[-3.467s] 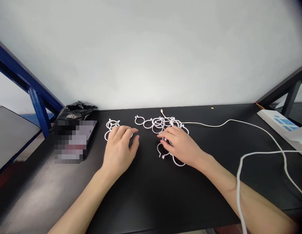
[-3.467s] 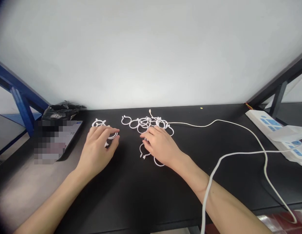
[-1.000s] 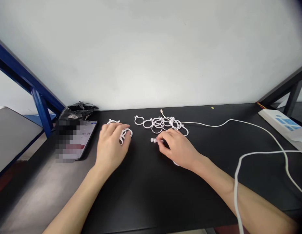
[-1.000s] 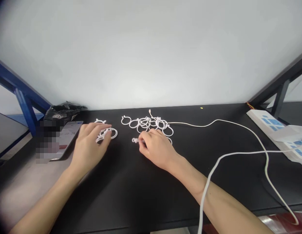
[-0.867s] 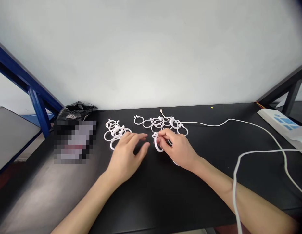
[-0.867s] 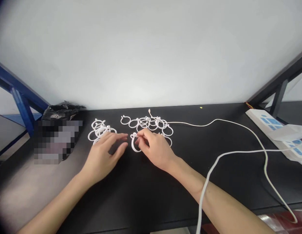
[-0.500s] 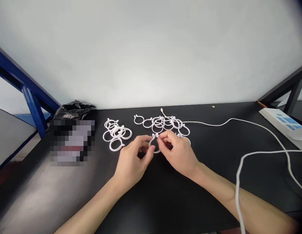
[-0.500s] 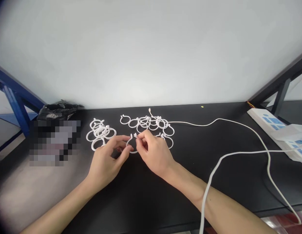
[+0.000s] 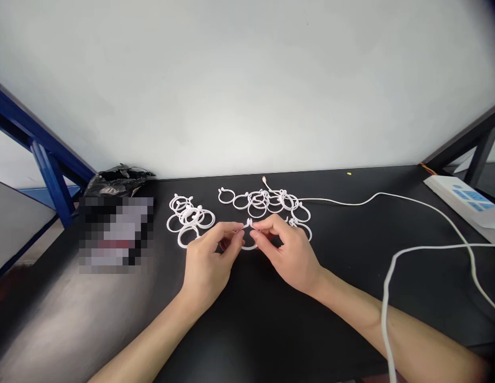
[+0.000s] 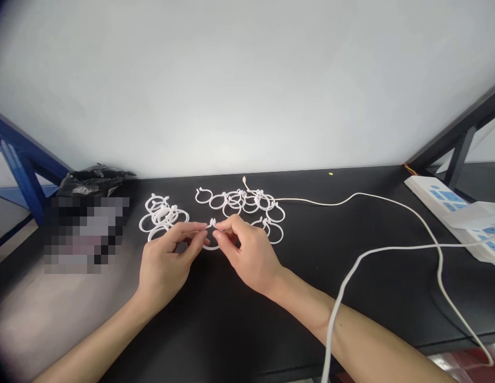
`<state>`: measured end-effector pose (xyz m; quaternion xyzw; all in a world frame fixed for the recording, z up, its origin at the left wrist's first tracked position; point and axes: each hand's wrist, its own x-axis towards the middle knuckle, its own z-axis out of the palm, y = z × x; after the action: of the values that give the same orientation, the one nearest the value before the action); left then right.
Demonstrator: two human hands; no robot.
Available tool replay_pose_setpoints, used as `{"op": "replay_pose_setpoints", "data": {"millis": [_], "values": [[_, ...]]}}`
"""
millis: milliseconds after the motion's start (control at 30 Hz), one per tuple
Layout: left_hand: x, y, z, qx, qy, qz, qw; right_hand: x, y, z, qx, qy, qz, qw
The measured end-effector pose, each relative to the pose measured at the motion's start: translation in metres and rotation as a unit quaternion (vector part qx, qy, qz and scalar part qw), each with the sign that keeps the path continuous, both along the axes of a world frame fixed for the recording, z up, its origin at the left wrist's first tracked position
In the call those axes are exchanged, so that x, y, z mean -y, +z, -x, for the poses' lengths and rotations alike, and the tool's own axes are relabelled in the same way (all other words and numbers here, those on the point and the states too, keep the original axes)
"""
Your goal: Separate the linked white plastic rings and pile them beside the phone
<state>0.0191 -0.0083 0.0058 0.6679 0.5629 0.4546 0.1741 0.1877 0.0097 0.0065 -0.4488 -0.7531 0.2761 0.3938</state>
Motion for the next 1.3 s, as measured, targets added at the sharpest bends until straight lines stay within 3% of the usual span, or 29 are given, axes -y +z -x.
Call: {"op": "replay_pose_setpoints", "data": {"millis": [667,800,900,967,1067,1167,1300], "values": [[0.001,-0.002,0.000,0.028,-0.003,-0.008,1.000,0.001,0.003,0.004,-0.007,0.019,-0.032,0.999],[-0.009,0.003,0.011,-0.015,0.040,0.004,0.999,-0.013,0.008,-0.007,0.099,0.002,-0.121,0.988],[-0.019,0.007,0.035,-0.058,0.130,0.013,0.990,-0.024,0.018,-0.024,0.258,-0.092,-0.150,0.950],[-0.028,0.007,0.055,-0.093,0.190,0.003,0.977,-0.028,0.026,-0.036,0.359,-0.149,-0.098,0.916],[-0.040,0.000,0.083,-0.182,0.208,-0.009,0.961,-0.029,0.032,-0.047,0.441,-0.157,0.007,0.884],[-0.046,-0.009,0.093,-0.247,0.198,-0.021,0.948,-0.027,0.029,-0.048,0.458,-0.145,0.011,0.877],[-0.040,-0.009,0.080,-0.260,0.201,-0.057,0.943,-0.026,0.023,-0.044,0.453,-0.150,0.009,0.879]]}}
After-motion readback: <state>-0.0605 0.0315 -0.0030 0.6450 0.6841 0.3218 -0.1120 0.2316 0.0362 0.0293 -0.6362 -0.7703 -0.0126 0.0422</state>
